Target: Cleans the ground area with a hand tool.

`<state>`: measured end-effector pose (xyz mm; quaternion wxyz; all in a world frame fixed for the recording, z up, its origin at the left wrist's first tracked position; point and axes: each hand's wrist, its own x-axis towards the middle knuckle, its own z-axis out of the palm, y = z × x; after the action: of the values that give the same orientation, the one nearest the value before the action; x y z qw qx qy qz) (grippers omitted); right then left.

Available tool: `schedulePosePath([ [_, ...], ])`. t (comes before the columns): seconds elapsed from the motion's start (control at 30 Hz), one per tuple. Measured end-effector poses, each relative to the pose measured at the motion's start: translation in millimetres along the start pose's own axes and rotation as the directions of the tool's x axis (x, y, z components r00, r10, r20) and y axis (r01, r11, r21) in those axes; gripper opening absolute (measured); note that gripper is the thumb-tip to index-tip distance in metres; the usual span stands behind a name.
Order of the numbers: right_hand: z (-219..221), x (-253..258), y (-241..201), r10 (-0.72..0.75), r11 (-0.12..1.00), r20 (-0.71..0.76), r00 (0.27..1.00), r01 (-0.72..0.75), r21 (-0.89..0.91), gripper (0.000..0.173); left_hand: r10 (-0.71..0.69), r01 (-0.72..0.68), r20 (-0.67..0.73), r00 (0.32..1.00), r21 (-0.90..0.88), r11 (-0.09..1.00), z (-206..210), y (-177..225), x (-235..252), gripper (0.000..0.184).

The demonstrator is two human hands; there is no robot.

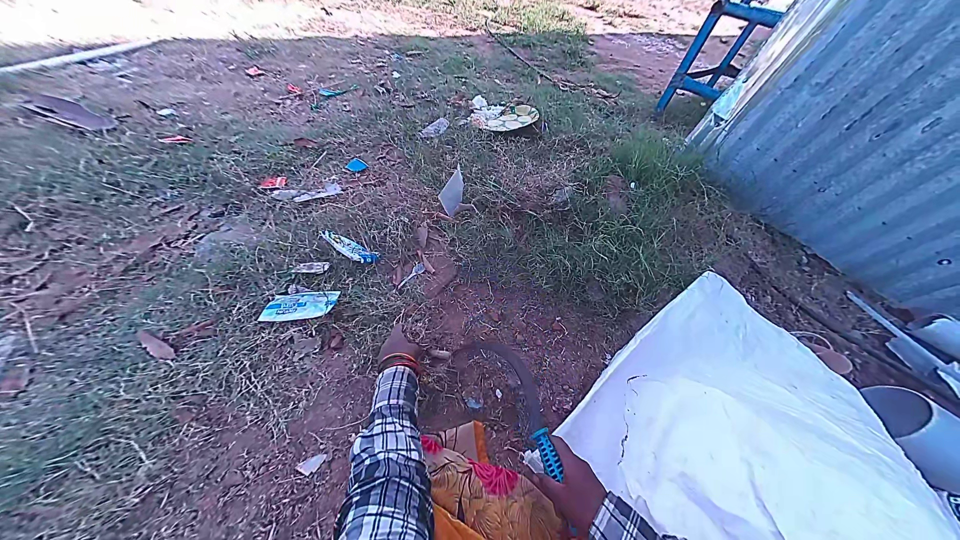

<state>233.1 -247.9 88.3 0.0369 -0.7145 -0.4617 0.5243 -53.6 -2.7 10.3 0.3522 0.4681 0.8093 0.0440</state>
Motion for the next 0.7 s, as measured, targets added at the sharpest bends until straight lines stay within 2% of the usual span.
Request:
schedulePosePath([
  [0.07, -2.5, 4.2, -12.5, -0.03, 0.996, -0.045, 0.999, 0.033, 0.085, 0.071, 0.008, -0.008, 0.004, 1.0, -0.002, 1.0, -0.5, 0.1, -0.6, 0.08],
  [0.23, 3.5, 28.1, -58.2, -0.185, 0.911, -0.245, 0.952, 0.26, 0.321, 0.076, 0.009, -0.009, 0.0, 1.0, -0.062, 0.998, -2.0, -1.6, -1.9, 0.079],
  [0.3, 11.3, 39.4, -73.1, -0.205, 0.912, -0.303, 0.931, 0.294, 0.287, 0.076, 0.009, -0.009, 0.002, 1.0, -0.075, 0.997, -1.3, -2.7, -1.6, 0.079],
  [0.33, 14.0, 44.3, -75.8, -0.194, 0.948, -0.283, 0.939, 0.254, 0.193, 0.077, 0.011, -0.011, -0.001, 1.0, -0.091, 0.996, -0.6, -3.7, -1.4, 0.08],
  [0.43, 23.6, 50.3, -58.4, -0.05, 0.995, -0.025, 0.998, 0.048, -0.086, 0.071, 0.018, -0.018, -0.006, 1.0, -0.137, 0.99, -0.5, -7.5, -0.9, 0.082],
  [0.53, 25.4, 34.8, -33.9, -0.017, 0.995, 0.022, 1.0, 0.019, -0.094, 0.068, 0.002, -0.002, 0.0, 1.0, -0.165, 0.986, -2.0, -10.4, 4.3, 0.08],
  [0.7, 5.4, 27.6, -52.0, -0.018, 0.999, 0.055, 0.998, 0.019, -0.025, 0.067, 0.018, -0.019, -0.008, 1.0, -0.197, 0.98, -3.1, -9.6, 5.8, 0.075],
])
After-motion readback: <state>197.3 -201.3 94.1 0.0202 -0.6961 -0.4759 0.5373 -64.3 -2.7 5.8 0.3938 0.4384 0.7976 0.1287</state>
